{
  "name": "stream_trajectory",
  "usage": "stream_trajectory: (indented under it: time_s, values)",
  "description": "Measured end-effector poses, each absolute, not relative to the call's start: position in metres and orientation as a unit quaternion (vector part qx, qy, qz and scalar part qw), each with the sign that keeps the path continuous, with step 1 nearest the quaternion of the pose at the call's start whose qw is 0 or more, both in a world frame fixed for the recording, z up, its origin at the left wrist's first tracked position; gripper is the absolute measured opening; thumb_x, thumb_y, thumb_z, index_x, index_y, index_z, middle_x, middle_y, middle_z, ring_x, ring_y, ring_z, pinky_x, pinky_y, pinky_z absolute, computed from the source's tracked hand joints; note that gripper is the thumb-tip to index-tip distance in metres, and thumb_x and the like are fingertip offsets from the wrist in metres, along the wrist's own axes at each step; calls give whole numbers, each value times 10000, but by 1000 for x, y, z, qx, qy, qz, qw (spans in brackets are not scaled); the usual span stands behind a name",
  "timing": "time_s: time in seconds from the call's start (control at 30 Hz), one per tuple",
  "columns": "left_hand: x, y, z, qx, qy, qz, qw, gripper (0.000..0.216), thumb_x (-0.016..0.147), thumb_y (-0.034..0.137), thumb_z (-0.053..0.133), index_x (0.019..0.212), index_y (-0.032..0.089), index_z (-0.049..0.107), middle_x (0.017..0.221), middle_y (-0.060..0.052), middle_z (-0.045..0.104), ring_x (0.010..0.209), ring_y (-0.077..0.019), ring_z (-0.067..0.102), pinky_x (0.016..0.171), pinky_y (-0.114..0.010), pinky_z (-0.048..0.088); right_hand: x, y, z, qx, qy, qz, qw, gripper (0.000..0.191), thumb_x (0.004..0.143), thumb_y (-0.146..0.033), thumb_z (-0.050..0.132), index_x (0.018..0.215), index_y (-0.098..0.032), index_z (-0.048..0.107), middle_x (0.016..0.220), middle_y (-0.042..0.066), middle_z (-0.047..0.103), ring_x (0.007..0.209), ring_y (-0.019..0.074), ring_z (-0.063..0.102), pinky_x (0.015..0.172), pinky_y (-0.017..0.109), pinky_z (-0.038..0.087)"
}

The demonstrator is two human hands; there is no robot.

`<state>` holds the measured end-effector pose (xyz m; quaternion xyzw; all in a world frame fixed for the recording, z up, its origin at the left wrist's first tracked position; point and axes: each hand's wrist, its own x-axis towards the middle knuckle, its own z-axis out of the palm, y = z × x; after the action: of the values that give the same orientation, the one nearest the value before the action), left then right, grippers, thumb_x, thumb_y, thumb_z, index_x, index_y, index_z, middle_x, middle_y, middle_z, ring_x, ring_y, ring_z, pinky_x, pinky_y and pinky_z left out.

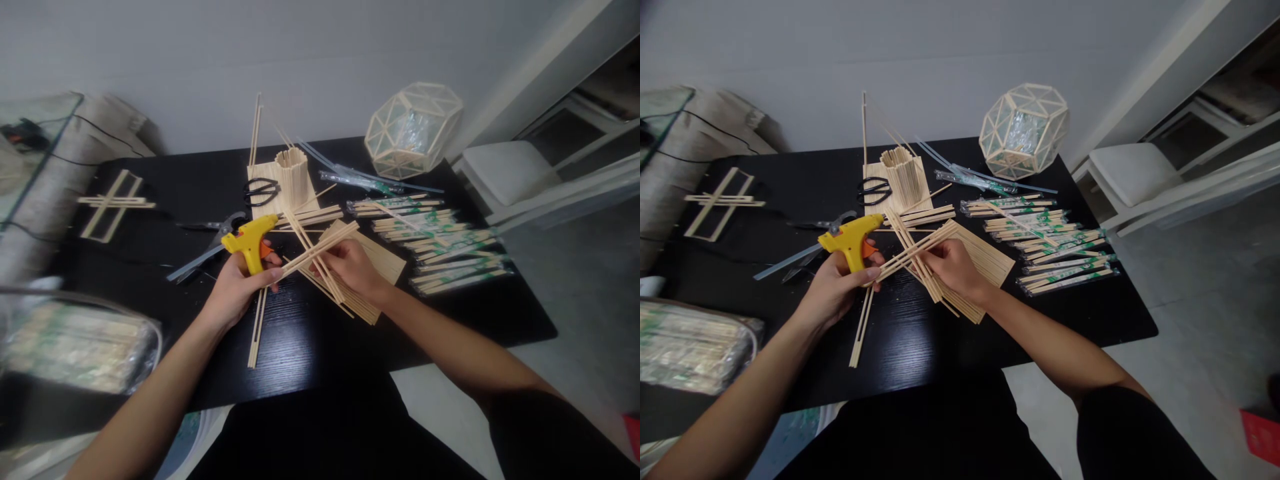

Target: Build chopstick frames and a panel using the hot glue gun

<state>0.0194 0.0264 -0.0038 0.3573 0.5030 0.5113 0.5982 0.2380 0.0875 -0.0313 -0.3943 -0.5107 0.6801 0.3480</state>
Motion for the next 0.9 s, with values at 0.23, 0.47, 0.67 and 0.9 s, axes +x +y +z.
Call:
stream_trajectory:
  time_s: [0.23,0.47,0.67,0.9]
  values:
    - [17,25,-7,373,498,514,591,573,659,196,952,1127,154,624,906,-7,713,680,-120,667,604,-232,606,241,88,-26,-402,-557,640,345,495,786,-671,834,675,-198,742,646,33,701,597,152,610,581,294,483]
    - [15,23,-11,349,498,551,572,491,745,272,919,1145,168,654,924,-14,736,839,-155,739,817,-251,607,248,93,-18,-361,-628,573,383,378,863,-578,806,762,-214,787,725,25,725,656,165,634,624,306,488]
    - [16,26,-5,315,499,638,494,346,765,285,869,1038,184,681,835,-7,726,745,-162,695,782,-279,587,252,87,-20,-305,-772,445,336,246,987,-420,716,904,-222,837,906,73,827,833,232,766,800,358,564]
    - [18,27,-4,300,493,659,482,411,705,293,892,1041,189,679,820,-2,719,664,-155,676,677,-267,570,248,83,-34,-210,-836,357,361,161,1003,-292,732,941,-173,821,903,84,843,812,206,804,758,287,595]
